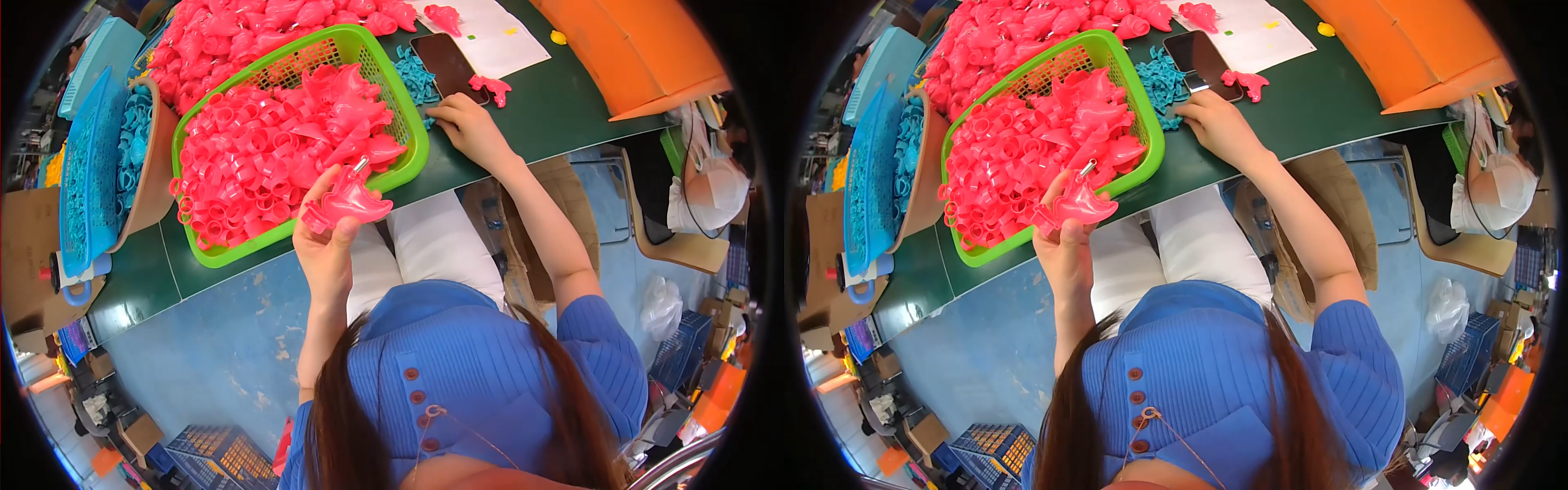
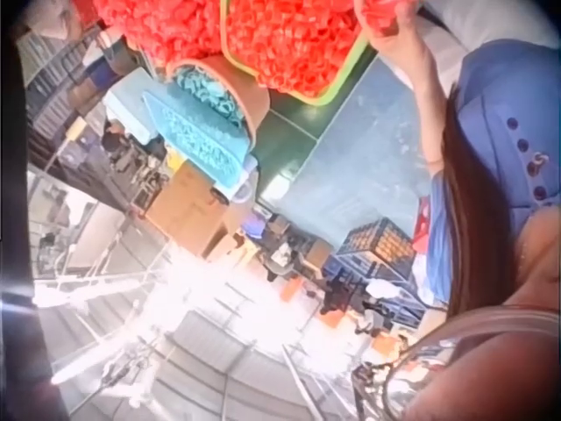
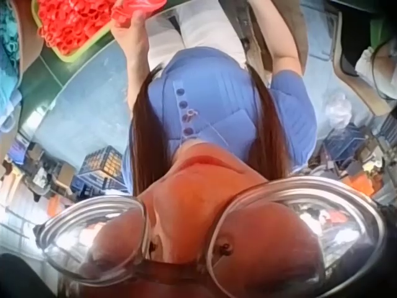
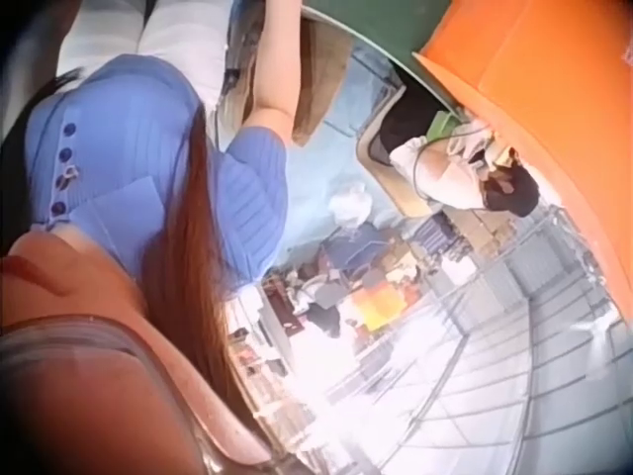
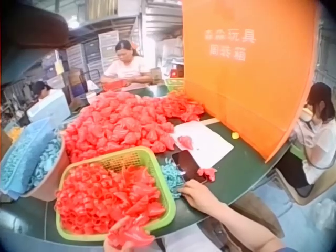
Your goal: Manually assembling plastic toy parts at a factory workstation.
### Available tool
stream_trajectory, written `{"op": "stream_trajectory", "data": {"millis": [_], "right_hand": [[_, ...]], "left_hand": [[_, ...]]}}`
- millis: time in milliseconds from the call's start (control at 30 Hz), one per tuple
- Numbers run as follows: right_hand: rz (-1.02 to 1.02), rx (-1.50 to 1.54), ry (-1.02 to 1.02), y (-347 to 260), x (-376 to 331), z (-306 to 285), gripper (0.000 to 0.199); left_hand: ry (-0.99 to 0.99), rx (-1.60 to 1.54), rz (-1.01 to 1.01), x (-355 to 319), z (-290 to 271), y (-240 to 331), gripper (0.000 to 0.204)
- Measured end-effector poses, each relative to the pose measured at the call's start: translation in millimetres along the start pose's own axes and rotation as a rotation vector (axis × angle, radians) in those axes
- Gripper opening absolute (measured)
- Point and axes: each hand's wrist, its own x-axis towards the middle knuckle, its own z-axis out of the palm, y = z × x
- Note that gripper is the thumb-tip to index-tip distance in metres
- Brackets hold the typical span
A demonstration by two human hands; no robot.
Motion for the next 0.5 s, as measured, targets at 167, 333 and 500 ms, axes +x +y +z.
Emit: {"op": "stream_trajectory", "data": {"millis": [167, 333, 500], "right_hand": [[-0.030, -0.022, -0.051, -7.5, 4.7, -10.4, 0.021], [0.231, 0.171, 0.043, -4.9, 2.1, -11.6, 0.018], [0.260, 0.160, 0.078, -7.3, 1.1, -17.4, 0.018]], "left_hand": [[-0.024, 0.008, -0.021, -3.7, -10.2, -3.2, 0.068], [0.005, -0.025, -0.018, -8.2, -6.9, -0.3, 0.068], [-0.027, -0.021, -0.037, -10.5, -10.9, 1.2, 0.067]]}}
